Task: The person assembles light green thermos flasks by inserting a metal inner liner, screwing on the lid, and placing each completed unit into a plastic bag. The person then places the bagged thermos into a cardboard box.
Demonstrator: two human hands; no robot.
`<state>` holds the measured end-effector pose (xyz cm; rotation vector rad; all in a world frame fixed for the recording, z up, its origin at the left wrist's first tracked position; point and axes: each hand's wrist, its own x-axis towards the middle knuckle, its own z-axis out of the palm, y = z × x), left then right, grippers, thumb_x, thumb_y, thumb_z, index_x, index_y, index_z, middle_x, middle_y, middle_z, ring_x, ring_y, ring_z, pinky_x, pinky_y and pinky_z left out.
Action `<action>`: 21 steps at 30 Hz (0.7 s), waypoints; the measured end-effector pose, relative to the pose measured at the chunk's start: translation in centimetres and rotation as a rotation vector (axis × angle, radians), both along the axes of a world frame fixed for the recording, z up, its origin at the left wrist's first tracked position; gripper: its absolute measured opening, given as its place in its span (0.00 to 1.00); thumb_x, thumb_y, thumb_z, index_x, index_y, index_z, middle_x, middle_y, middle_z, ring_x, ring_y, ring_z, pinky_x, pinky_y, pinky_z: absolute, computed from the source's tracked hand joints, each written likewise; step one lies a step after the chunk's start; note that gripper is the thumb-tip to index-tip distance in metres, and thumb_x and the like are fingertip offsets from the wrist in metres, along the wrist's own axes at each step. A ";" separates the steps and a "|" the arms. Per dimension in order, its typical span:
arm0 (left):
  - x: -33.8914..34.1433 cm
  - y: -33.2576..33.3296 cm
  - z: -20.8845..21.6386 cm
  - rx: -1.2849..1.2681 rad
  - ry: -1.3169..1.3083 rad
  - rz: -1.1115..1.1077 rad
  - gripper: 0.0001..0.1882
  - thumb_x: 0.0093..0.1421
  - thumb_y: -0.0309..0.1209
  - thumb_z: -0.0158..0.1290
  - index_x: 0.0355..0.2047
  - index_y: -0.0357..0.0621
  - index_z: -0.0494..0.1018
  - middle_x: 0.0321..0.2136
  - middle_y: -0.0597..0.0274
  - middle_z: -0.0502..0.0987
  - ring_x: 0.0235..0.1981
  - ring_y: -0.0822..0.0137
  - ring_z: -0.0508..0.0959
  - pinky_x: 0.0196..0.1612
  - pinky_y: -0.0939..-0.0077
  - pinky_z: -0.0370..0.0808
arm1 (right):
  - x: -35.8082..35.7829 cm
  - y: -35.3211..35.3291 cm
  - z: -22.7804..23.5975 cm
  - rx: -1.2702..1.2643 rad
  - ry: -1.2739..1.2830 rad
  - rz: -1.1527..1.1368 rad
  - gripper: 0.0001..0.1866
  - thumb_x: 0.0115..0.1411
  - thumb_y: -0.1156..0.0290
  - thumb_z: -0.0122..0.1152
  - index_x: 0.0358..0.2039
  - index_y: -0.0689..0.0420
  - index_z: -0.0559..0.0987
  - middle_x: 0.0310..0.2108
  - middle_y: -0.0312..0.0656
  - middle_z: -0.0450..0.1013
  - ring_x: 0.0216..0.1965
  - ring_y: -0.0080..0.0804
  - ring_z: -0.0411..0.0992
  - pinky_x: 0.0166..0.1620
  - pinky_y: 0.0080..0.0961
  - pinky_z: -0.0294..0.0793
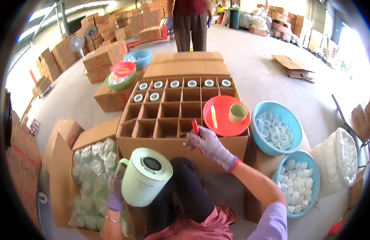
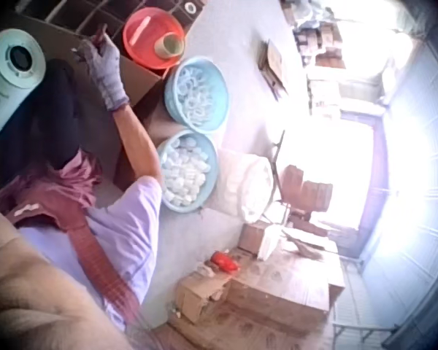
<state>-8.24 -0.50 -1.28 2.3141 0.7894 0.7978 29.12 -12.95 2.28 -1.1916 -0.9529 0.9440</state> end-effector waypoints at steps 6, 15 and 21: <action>1.9 0.4 0.6 -0.066 -0.028 -0.054 0.12 0.65 0.29 0.50 0.44 0.38 0.77 0.29 0.53 0.82 0.29 0.59 0.84 0.32 0.72 0.79 | 9.8 11.9 6.8 0.004 0.217 -0.385 0.14 0.61 0.65 0.60 0.42 0.62 0.72 0.28 0.41 0.73 0.26 0.34 0.78 0.32 0.33 0.81; 2.2 1.0 0.7 0.058 -0.066 -0.147 0.10 0.58 0.30 0.54 0.38 0.40 0.74 0.27 0.55 0.79 0.28 0.52 0.81 0.31 0.63 0.76 | 11.2 15.4 8.5 0.075 0.450 -0.466 0.10 0.58 0.68 0.59 0.31 0.61 0.70 0.21 0.44 0.71 0.19 0.35 0.73 0.22 0.33 0.77; 1.1 1.7 -0.3 0.255 -0.181 -0.103 0.15 0.55 0.30 0.57 0.43 0.40 0.75 0.28 0.49 0.80 0.31 0.46 0.81 0.32 0.58 0.76 | 2.1 10.2 6.7 0.132 -0.097 0.064 0.06 0.62 0.69 0.60 0.33 0.58 0.78 0.29 0.36 0.77 0.25 0.19 0.71 0.28 0.20 0.71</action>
